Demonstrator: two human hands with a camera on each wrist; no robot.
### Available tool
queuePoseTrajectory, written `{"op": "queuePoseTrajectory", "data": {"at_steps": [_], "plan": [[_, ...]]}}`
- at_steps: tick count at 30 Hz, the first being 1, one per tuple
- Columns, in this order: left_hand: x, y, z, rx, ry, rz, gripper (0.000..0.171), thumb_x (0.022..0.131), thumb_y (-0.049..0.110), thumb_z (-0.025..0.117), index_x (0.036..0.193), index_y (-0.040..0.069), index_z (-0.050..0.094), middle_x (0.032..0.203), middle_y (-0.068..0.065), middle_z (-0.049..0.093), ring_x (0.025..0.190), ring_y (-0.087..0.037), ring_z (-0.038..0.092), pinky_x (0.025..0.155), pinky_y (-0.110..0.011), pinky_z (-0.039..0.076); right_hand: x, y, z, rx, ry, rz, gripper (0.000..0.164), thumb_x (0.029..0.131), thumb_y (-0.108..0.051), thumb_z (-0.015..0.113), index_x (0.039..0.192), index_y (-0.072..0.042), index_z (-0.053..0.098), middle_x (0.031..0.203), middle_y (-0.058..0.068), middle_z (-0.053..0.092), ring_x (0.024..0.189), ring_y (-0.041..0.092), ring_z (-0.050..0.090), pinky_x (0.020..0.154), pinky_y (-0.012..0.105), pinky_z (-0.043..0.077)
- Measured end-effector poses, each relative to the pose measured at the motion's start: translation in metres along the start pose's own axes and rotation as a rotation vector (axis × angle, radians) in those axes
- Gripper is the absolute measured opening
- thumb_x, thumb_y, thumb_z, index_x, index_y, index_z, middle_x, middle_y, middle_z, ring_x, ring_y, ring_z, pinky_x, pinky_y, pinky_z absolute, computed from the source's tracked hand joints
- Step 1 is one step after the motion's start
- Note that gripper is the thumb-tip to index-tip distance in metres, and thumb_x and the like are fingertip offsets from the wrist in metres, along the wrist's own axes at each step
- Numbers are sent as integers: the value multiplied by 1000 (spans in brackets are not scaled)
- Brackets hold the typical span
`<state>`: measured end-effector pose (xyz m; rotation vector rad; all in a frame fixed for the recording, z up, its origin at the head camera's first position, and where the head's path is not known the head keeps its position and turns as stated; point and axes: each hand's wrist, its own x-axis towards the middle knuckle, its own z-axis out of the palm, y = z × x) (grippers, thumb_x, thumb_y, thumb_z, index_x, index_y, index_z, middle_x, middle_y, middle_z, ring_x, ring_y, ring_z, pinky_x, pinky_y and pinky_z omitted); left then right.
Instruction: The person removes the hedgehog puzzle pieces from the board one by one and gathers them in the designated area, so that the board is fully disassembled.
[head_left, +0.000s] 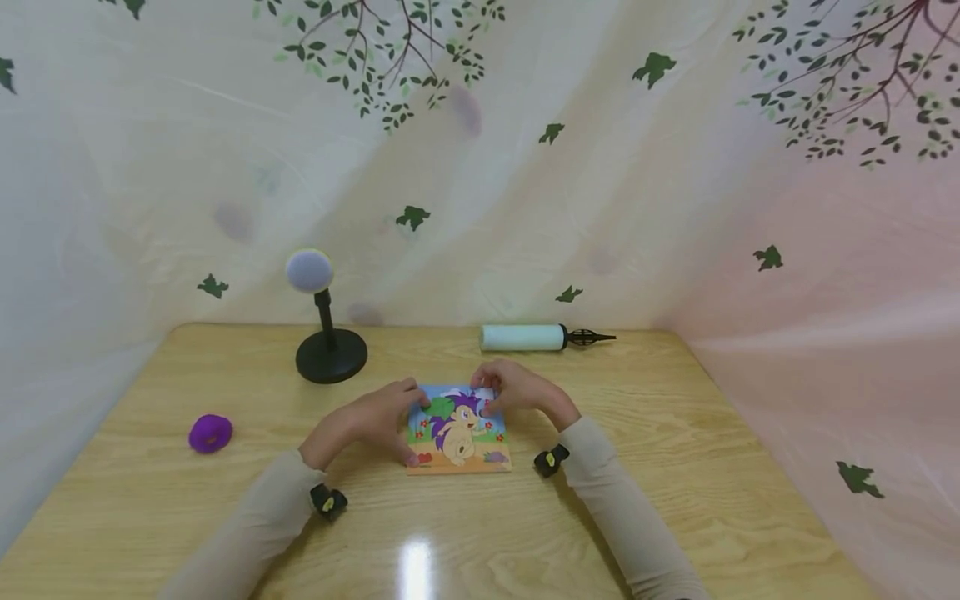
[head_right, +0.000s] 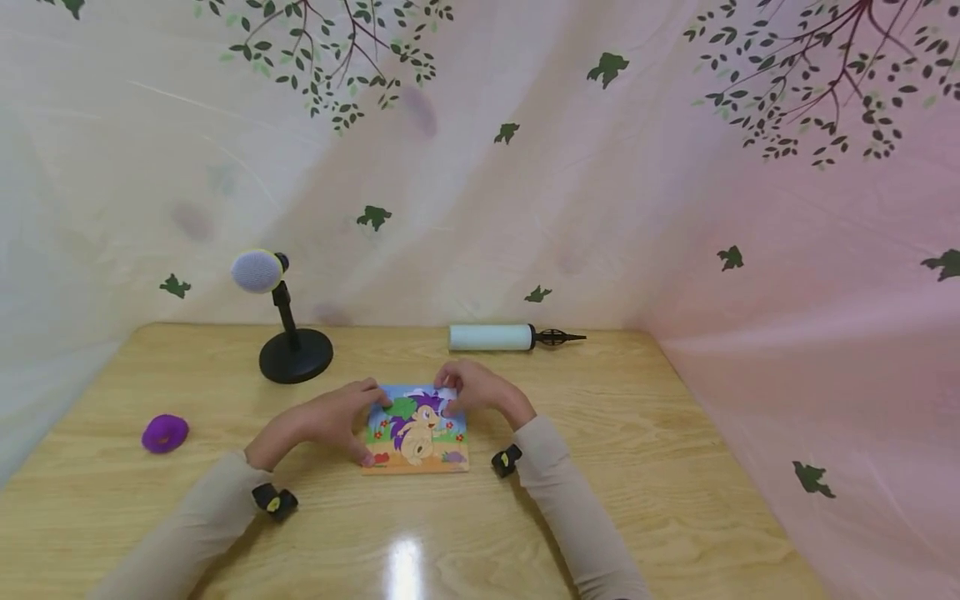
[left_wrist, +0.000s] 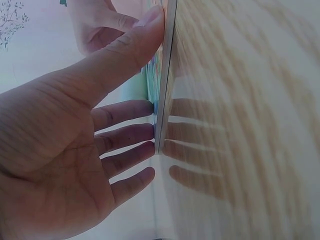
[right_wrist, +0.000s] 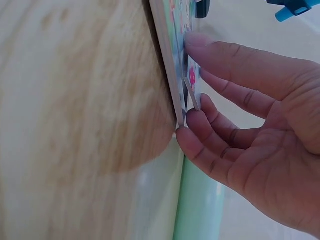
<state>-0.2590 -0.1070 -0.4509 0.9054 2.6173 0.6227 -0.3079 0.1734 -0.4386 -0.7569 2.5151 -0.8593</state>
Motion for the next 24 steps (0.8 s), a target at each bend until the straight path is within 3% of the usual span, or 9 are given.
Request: {"op": "queuePoseTrajectory", "data": {"at_steps": [24], "plan": [[0, 3, -1, 8, -14, -16, 84, 72, 46, 91, 138, 9, 55, 123, -6, 50, 114, -24, 50, 108, -48, 47, -4, -7, -2, -134, -11, -42, 47, 77, -11, 89, 120, -4, 71, 111, 9, 66, 99, 21, 57, 87, 31, 50]]}}
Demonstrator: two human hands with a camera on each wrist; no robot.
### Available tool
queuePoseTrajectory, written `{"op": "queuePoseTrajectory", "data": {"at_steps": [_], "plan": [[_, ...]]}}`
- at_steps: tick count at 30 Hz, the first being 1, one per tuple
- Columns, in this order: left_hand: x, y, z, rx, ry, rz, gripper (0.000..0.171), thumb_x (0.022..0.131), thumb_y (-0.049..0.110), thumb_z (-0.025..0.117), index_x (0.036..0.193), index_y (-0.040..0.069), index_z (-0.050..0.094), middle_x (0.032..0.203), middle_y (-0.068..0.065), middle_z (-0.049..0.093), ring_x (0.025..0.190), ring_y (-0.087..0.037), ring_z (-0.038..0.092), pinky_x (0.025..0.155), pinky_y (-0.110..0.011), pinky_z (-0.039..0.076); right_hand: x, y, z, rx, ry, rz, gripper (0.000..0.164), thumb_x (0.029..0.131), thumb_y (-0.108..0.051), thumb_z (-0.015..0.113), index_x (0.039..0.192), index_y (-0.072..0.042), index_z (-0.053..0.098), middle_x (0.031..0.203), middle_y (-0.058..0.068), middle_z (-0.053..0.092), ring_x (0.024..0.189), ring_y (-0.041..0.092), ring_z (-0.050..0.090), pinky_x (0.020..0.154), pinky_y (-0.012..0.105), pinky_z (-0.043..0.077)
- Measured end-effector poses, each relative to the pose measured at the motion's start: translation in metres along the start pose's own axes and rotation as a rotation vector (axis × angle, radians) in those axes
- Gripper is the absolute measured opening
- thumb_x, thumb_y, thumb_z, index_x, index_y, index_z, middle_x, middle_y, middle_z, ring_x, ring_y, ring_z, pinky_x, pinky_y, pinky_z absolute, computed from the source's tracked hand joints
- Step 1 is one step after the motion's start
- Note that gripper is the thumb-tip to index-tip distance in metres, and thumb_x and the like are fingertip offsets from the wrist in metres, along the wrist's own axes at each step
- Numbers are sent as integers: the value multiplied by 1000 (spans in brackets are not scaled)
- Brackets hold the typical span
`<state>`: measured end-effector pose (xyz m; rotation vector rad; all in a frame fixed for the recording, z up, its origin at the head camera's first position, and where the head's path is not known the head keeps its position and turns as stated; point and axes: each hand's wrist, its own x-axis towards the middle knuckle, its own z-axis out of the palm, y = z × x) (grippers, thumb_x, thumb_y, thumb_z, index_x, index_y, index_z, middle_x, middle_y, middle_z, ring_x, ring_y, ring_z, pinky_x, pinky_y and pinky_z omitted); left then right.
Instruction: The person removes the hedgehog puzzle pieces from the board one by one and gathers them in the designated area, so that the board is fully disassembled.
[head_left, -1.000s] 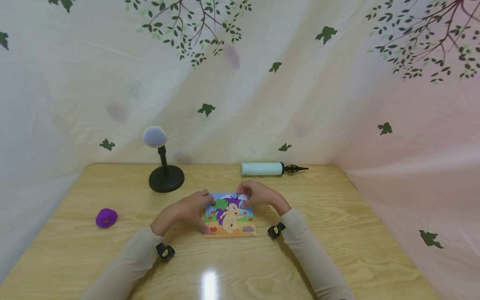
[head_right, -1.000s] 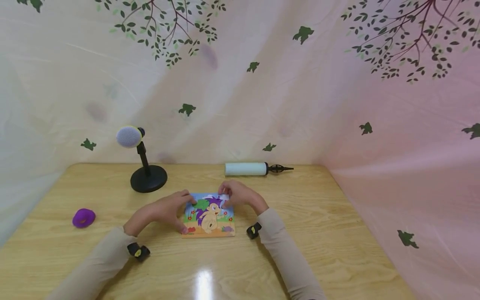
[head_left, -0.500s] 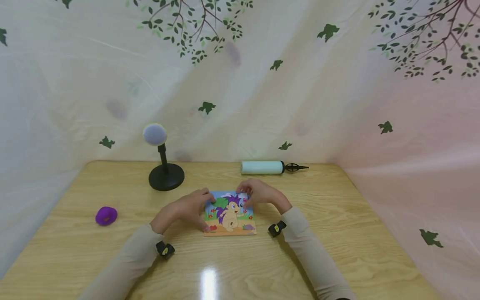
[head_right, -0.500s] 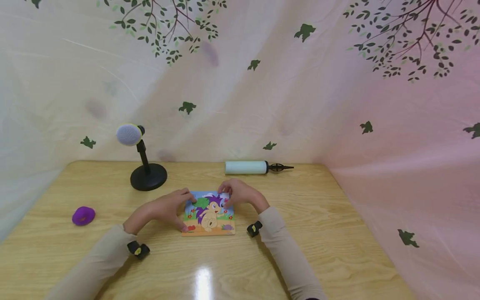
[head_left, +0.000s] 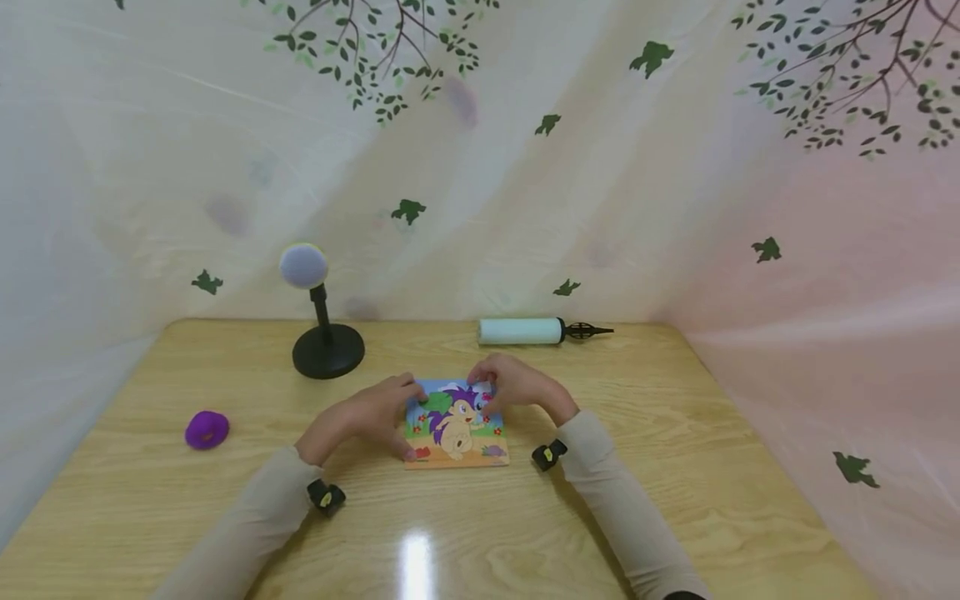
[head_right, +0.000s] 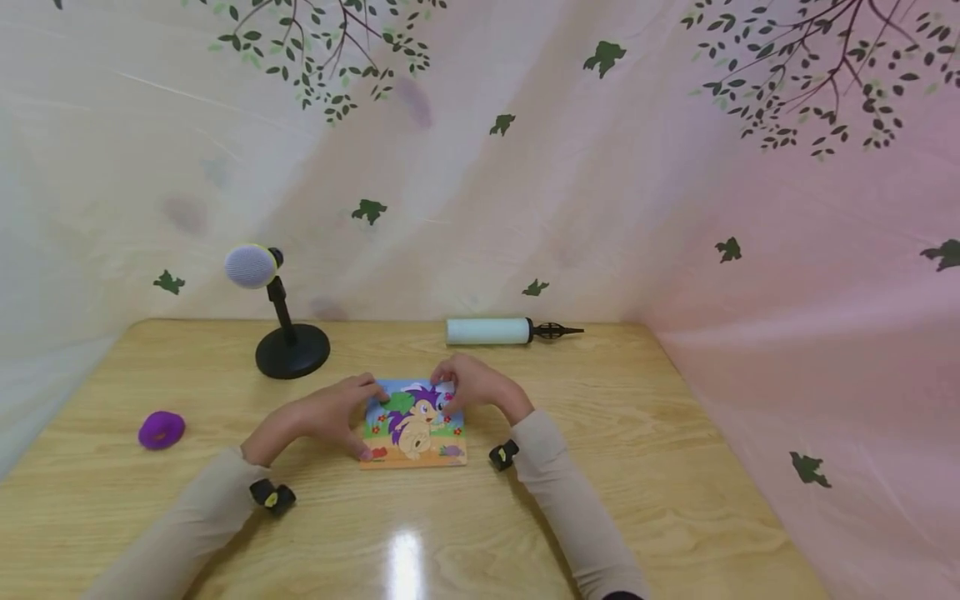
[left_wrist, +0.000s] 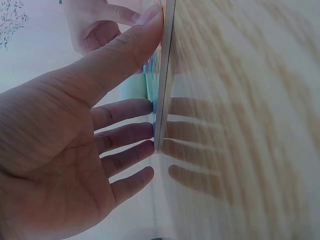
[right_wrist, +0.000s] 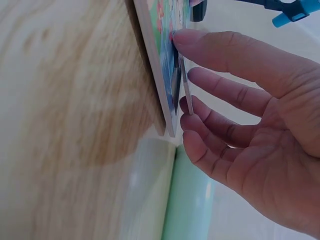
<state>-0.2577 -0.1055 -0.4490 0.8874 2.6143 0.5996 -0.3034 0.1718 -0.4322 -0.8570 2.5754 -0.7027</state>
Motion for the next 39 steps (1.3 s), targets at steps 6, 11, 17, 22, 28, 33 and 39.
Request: {"op": "queuePoseTrajectory", "data": {"at_steps": [6, 11, 17, 22, 28, 33, 39], "plan": [[-1, 1, 0, -7, -1, 3, 84, 72, 45, 92, 138, 9, 55, 125, -7, 50, 116, -25, 49, 109, -50, 47, 0, -2, 0, -16, 0, 15, 49, 78, -12, 89, 123, -6, 70, 115, 8, 65, 103, 21, 58, 90, 35, 52], [-1, 0, -1, -3, 6, 5, 83, 72, 45, 92, 137, 9, 55, 125, -6, 51, 116, -25, 50, 110, -50, 46, 1, -2, 2, -38, 4, 9, 49, 78, -13, 88, 124, -8, 70, 115, 7, 64, 105, 20, 58, 94, 38, 52], [-1, -2, -1, -7, 7, 3, 83, 72, 45, 92, 137, 9, 55, 123, -6, 50, 115, -24, 49, 109, -50, 47, 3, -4, 3, -50, 20, 20, 45, 80, -7, 84, 122, -8, 70, 114, 7, 65, 103, 20, 58, 93, 38, 52], [0, -2, 0, -6, 5, 11, 83, 72, 45, 92, 137, 9, 55, 123, -6, 50, 115, -24, 49, 109, -49, 47, 2, -7, 0, -57, -12, 33, 48, 80, -10, 86, 126, -5, 70, 114, 8, 64, 104, 20, 57, 95, 38, 51], [0, 0, 0, 0, 8, 11, 83, 72, 44, 92, 137, 9, 55, 124, -7, 50, 116, -25, 49, 109, -50, 46, 0, -11, -3, -95, -73, 20, 57, 81, -16, 87, 132, -2, 65, 117, 9, 62, 104, 21, 55, 96, 37, 50], [0, -1, 0, 4, 9, 14, 82, 72, 44, 92, 136, 9, 56, 122, -6, 50, 115, -25, 50, 109, -49, 47, 2, -11, 0, -144, -58, 9, 56, 81, -17, 87, 130, -2, 67, 117, 8, 63, 104, 20, 55, 96, 38, 50], [1, -1, 1, 7, 11, 21, 82, 71, 45, 92, 136, 9, 56, 121, -6, 50, 113, -24, 50, 108, -49, 47, 2, -13, 2, -205, -48, 6, 55, 80, -18, 87, 130, -4, 68, 119, 9, 62, 106, 20, 56, 96, 39, 51]]}}
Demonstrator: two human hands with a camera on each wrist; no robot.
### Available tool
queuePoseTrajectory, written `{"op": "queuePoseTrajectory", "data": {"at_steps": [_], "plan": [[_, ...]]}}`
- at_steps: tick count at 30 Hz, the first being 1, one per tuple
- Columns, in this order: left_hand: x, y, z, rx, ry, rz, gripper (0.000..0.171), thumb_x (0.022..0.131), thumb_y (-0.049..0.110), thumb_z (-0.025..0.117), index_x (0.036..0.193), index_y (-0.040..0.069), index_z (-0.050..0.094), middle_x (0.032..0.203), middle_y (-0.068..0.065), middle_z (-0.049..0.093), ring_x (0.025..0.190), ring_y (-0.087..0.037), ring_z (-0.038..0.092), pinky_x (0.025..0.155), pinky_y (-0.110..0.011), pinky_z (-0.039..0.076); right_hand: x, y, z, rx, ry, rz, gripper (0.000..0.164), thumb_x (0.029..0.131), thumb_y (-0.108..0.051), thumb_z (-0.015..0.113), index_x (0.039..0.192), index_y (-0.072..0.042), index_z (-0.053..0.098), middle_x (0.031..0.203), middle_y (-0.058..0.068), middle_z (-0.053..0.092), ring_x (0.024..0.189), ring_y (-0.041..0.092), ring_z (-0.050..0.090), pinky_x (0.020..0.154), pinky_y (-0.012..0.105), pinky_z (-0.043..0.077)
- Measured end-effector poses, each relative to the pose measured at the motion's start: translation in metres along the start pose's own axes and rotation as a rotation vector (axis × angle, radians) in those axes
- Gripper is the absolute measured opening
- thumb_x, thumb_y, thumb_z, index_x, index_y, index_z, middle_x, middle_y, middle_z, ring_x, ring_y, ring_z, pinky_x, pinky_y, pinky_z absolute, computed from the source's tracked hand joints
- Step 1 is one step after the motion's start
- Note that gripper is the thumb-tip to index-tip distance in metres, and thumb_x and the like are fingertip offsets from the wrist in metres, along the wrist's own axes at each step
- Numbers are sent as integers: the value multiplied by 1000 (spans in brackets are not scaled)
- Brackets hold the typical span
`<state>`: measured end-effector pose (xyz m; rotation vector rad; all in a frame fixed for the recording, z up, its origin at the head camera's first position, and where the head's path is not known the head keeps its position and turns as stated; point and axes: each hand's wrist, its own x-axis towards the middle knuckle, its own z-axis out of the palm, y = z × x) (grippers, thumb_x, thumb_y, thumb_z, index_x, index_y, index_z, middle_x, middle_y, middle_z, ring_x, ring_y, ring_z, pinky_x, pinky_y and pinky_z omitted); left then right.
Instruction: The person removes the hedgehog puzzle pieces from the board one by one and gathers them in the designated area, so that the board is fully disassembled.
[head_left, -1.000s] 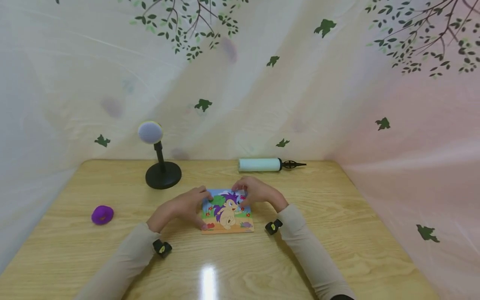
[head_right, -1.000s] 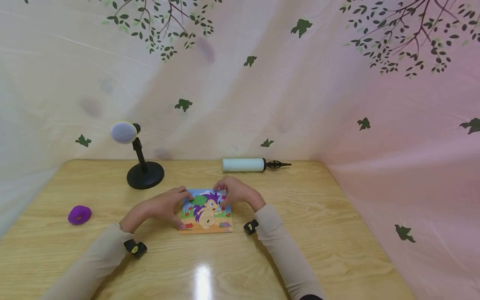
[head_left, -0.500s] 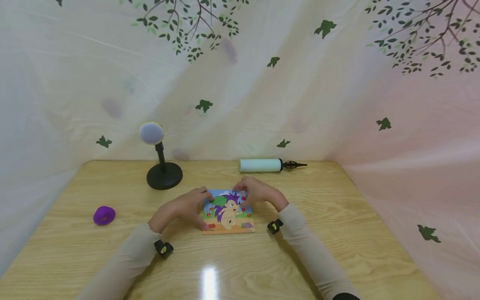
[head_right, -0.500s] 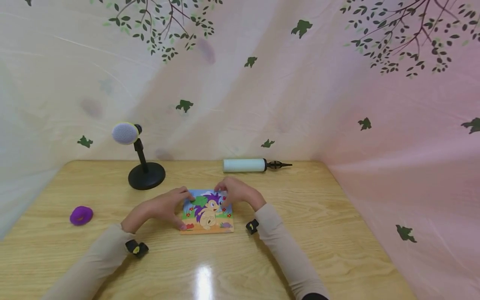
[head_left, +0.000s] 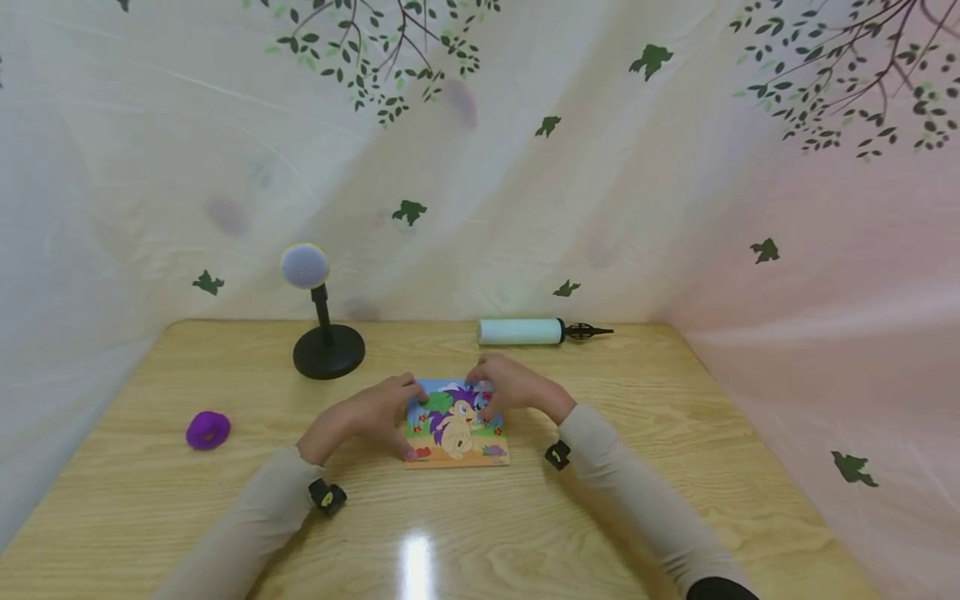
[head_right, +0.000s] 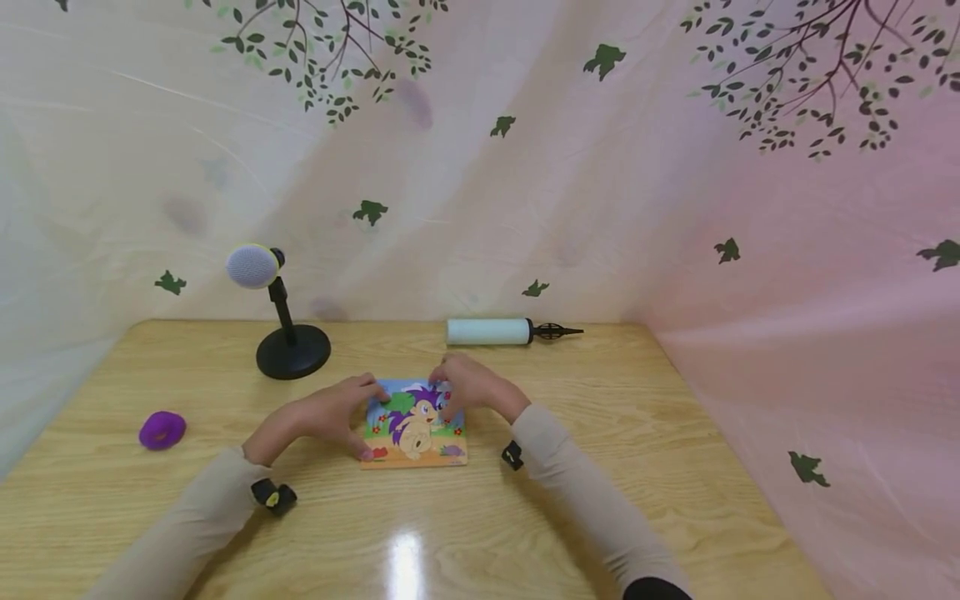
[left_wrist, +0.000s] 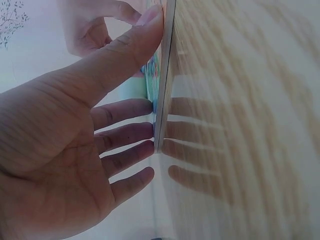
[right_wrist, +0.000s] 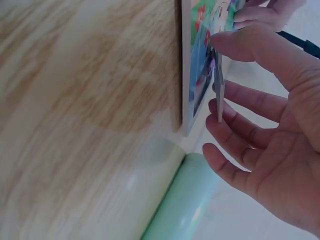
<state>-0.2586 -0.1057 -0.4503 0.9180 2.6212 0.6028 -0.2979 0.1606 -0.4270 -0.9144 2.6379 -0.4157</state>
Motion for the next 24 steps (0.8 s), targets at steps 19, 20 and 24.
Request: {"op": "queuePoseTrajectory", "data": {"at_steps": [19, 20, 24], "plan": [[-2, 0, 0, -5, 8, 26, 81, 71, 43, 93, 134, 7, 57, 122, -8, 51, 116, -26, 50, 110, -51, 46, -48, 50, -30, 39, 103, 16, 57, 81, -4, 78, 136, 1, 60, 127, 15, 60, 109, 27, 58, 96, 47, 52], [-2, 0, 0, -6, 8, 25, 81, 71, 43, 93, 134, 7, 57, 122, -8, 51, 116, -26, 50, 110, -51, 46, -51, 54, -31, 38, 109, 23, 58, 81, -4, 78, 136, 1, 60, 128, 16, 60, 110, 27, 58, 96, 48, 51], [-3, 1, 0, -7, 5, 12, 81, 71, 43, 93, 135, 8, 57, 122, -8, 51, 116, -26, 50, 110, -51, 46, -63, 71, -34, 51, 118, 44, 58, 82, -3, 77, 137, 3, 59, 134, 19, 59, 123, 37, 53, 102, 56, 47]]}}
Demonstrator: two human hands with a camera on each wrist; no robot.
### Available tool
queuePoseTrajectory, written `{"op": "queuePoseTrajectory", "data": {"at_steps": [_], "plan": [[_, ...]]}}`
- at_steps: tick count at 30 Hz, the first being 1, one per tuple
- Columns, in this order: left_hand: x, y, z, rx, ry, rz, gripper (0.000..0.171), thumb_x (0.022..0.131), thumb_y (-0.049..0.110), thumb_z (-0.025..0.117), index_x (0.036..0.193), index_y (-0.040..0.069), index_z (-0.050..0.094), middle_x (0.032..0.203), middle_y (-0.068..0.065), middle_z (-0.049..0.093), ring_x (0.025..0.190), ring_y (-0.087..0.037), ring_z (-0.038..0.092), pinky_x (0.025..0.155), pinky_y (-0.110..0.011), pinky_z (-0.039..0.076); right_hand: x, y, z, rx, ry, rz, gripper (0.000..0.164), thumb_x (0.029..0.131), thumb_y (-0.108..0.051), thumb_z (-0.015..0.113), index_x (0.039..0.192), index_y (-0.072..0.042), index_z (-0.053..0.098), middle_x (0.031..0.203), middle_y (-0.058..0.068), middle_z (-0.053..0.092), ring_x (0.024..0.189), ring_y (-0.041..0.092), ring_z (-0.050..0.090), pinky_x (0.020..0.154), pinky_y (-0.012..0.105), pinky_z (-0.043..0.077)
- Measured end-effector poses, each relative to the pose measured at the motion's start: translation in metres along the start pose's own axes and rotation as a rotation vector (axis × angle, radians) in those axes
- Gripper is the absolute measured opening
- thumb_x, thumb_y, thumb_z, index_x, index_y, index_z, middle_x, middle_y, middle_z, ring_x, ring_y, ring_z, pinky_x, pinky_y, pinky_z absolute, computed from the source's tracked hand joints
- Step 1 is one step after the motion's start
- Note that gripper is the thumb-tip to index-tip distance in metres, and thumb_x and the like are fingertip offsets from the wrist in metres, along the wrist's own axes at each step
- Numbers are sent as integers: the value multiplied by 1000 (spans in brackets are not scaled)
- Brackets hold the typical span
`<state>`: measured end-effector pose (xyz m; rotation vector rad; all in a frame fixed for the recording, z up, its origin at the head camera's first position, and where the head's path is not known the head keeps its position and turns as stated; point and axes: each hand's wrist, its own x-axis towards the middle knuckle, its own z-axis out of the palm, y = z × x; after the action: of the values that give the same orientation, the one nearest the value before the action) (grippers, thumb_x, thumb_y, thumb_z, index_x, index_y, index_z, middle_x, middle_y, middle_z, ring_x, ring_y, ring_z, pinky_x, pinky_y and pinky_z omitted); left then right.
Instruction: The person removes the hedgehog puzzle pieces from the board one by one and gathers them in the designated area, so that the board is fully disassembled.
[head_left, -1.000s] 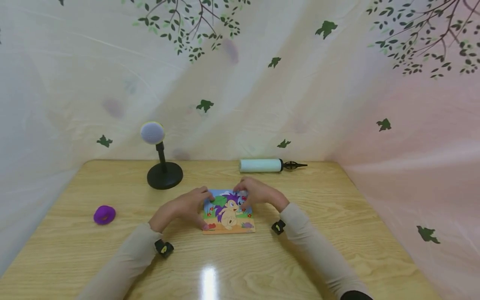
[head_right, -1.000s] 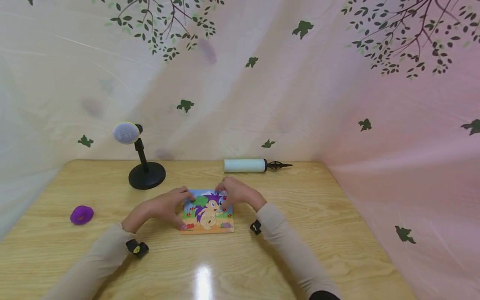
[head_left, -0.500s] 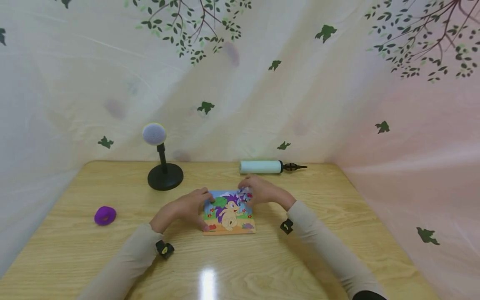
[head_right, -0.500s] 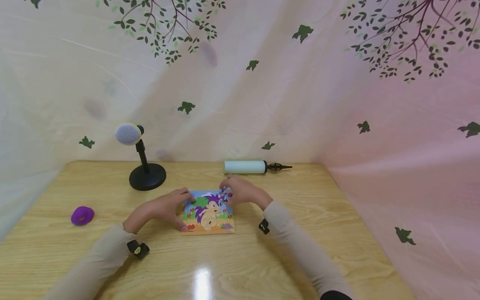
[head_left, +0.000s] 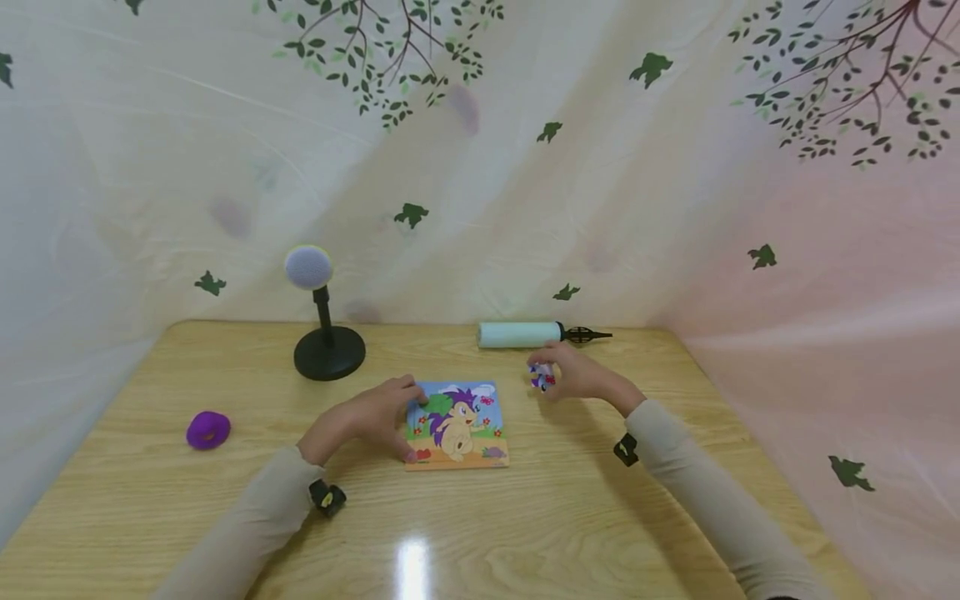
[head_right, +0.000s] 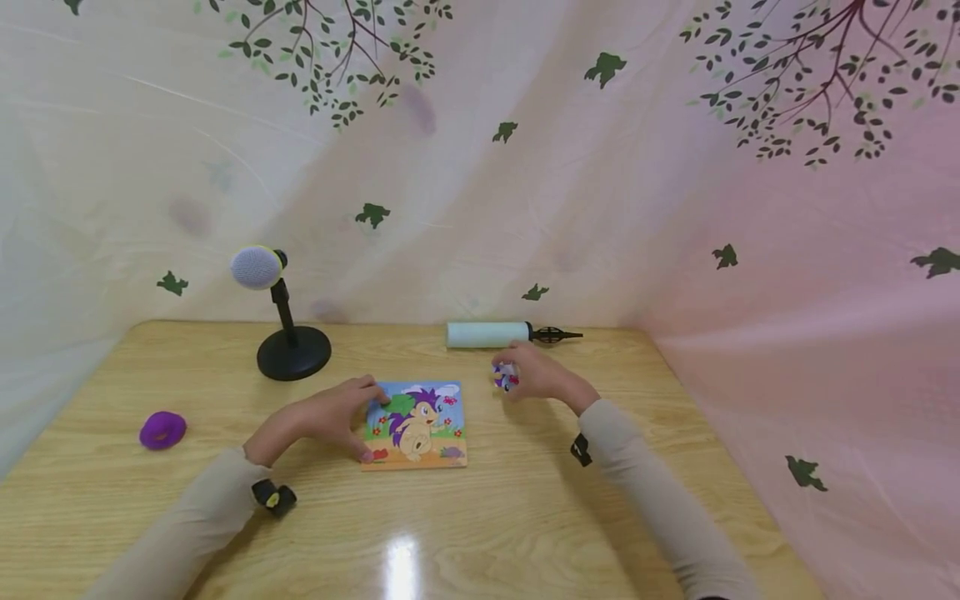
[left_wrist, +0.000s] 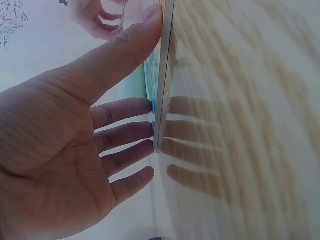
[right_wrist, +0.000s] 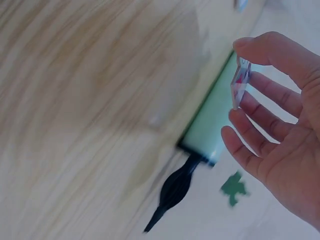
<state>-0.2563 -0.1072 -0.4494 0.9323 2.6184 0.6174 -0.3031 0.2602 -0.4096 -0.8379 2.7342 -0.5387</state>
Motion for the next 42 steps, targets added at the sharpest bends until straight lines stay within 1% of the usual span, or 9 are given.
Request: {"op": "queuePoseTrajectory", "data": {"at_steps": [3, 7, 12, 17, 23, 29, 33, 39, 42], "plan": [[0, 0, 0, 4, -1, -7, 81, 71, 44, 92, 135, 8, 56, 122, -7, 51, 115, -25, 49, 109, -50, 46, -7, 15, -2, 10, 4, 8, 58, 84, -3, 76, 139, 4, 57, 141, 23, 56, 138, 46, 42, 108, 63, 42], [-1, -1, 0, 9, -4, -15, 82, 72, 44, 92, 136, 8, 56, 123, -7, 51, 114, -25, 49, 108, -50, 47, -15, 35, -5, 29, 15, 36, 59, 85, -4, 76, 140, 3, 57, 148, 27, 50, 144, 52, 33, 110, 66, 38], [-1, 0, -1, 8, -6, -22, 83, 71, 45, 92, 136, 8, 56, 123, -8, 51, 113, -25, 49, 108, -50, 47, -26, 56, -10, 30, 34, 68, 59, 84, -6, 79, 138, 3, 59, 149, 32, 46, 140, 54, 37, 108, 68, 39], [-1, 0, -1, 8, -9, -17, 82, 72, 45, 92, 136, 8, 55, 123, -7, 51, 114, -25, 49, 108, -50, 47, -35, 74, -12, 22, 37, 96, 55, 85, -6, 78, 136, 3, 60, 149, 33, 44, 138, 54, 39, 109, 69, 38], [-2, 1, -3, 20, -8, -10, 81, 72, 44, 92, 135, 9, 55, 121, -7, 51, 114, -25, 49, 107, -49, 47, -42, 83, -15, 59, 38, 114, 54, 84, -2, 77, 136, 3, 61, 142, 27, 54, 132, 48, 49, 107, 66, 41], [0, 0, -3, 21, -10, -13, 81, 72, 44, 92, 135, 9, 56, 121, -6, 50, 115, -25, 49, 109, -49, 47, -45, 92, -16, 42, 43, 113, 54, 82, -3, 80, 133, 3, 62, 132, 23, 62, 121, 42, 57, 103, 63, 45], [1, -1, -2, 22, -16, -16, 82, 72, 45, 92, 135, 10, 55, 121, -6, 50, 115, -24, 49, 109, -49, 47, -47, 96, -15, 54, 44, 103, 54, 80, -3, 81, 131, 3, 64, 127, 21, 64, 115, 40, 59, 100, 61, 47], [1, 0, -1, 22, -15, -14, 82, 72, 46, 92, 136, 10, 55, 123, -6, 50, 116, -25, 49, 109, -50, 47, -52, 98, -15, 56, 60, 42, 52, 78, -4, 81, 127, 5, 65, 122, 23, 65, 109, 40, 60, 93, 56, 51], [1, 0, -1, 22, -13, -10, 82, 72, 46, 92, 135, 10, 55, 124, -7, 50, 116, -25, 49, 108, -50, 47, -53, 96, -16, 66, 48, 63, 52, 79, -4, 81, 128, 5, 65, 125, 24, 64, 112, 43, 58, 95, 58, 50]]}}
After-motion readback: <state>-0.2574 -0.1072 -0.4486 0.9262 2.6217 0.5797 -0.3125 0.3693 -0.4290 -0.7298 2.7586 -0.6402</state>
